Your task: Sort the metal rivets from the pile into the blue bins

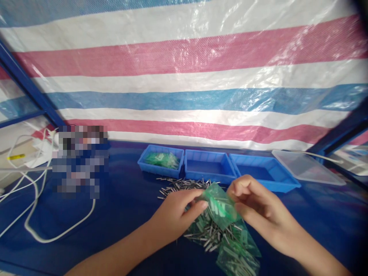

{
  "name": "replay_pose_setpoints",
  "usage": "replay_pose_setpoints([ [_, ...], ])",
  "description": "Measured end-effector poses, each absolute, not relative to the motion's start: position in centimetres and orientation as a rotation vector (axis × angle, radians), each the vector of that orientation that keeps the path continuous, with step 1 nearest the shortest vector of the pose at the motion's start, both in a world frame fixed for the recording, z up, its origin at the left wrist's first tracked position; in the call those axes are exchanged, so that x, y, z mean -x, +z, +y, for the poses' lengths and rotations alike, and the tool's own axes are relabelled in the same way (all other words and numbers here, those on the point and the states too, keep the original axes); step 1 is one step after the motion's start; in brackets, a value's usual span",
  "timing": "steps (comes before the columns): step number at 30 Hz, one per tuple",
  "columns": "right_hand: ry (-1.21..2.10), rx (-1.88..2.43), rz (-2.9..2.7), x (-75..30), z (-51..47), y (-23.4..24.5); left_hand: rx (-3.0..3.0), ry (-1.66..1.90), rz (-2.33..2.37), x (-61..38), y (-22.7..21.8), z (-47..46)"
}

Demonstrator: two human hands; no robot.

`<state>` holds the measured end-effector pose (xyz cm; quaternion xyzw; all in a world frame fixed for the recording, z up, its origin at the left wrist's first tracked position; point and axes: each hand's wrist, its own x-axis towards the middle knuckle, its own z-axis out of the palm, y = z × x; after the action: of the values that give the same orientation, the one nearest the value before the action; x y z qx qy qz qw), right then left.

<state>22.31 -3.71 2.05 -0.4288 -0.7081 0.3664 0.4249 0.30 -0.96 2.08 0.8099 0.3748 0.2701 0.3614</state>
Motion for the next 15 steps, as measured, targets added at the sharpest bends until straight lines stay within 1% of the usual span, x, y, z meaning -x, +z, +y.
replay_pose_setpoints([
  [2,0.930,1.072,-1.723,-22.0,-3.5,1.7,-2.003,0.671,0.998,-0.3,1.8,-0.8],
  [7,1.066,1.181,-1.707,-21.7,-2.8,0.9,-1.897,0.785,1.107,-0.1,1.3,-0.4],
  [15,0.773,1.258,-1.852,-21.2,-2.6,0.8,-1.790,0.731,1.084,0.1,1.0,0.0],
])
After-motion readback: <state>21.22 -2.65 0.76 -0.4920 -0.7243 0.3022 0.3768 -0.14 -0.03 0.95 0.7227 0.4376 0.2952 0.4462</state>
